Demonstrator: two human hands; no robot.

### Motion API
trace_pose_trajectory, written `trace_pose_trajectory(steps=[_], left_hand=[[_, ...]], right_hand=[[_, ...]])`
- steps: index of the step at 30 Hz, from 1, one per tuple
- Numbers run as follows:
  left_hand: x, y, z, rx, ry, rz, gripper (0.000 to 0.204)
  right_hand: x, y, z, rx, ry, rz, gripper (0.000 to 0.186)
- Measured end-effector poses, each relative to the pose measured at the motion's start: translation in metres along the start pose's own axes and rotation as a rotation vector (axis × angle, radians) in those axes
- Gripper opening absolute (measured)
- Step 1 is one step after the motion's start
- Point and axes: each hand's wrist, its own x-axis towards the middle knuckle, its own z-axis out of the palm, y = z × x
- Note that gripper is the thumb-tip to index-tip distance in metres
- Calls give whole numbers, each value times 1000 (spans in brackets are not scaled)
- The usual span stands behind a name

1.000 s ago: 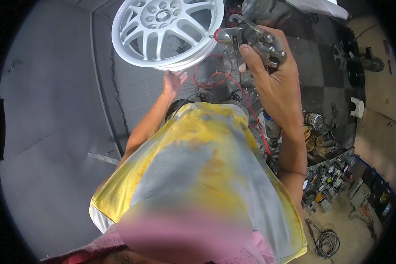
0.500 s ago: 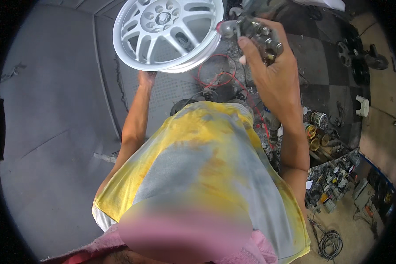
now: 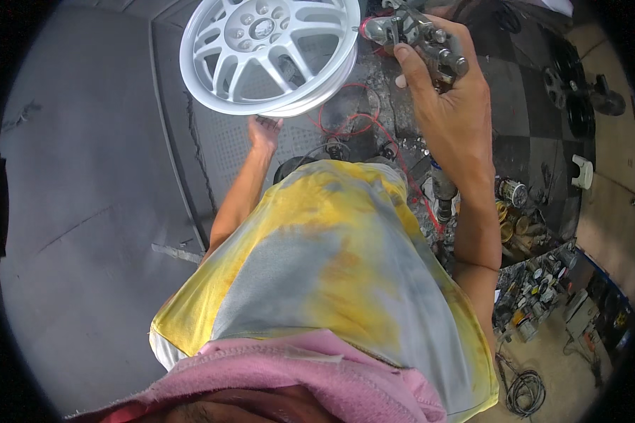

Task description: The person paints a car wheel by first wiping it with a paper, then using a spray gun to apply a silver coating to the rim, and finally mixing paint from a can on the floor.

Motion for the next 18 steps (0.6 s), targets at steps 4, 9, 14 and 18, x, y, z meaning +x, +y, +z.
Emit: trace_pose_trajectory(steps=[4,9,14,18], left_hand=[[-18,-15,15,-71,-23,-49,63],[20,-5,-6,-72,-57,-3,60],[57,52,-11,135,-29,94,49],[102,81,-35,21,-163,196,53]], right_hand=[[-6,-10,-3,2,-48,35,33],[-1,-10,2,61,-152,17,33],[17,-3,5,61,-93,-51,31],[21,-10,4,37,-56,-66,32]])
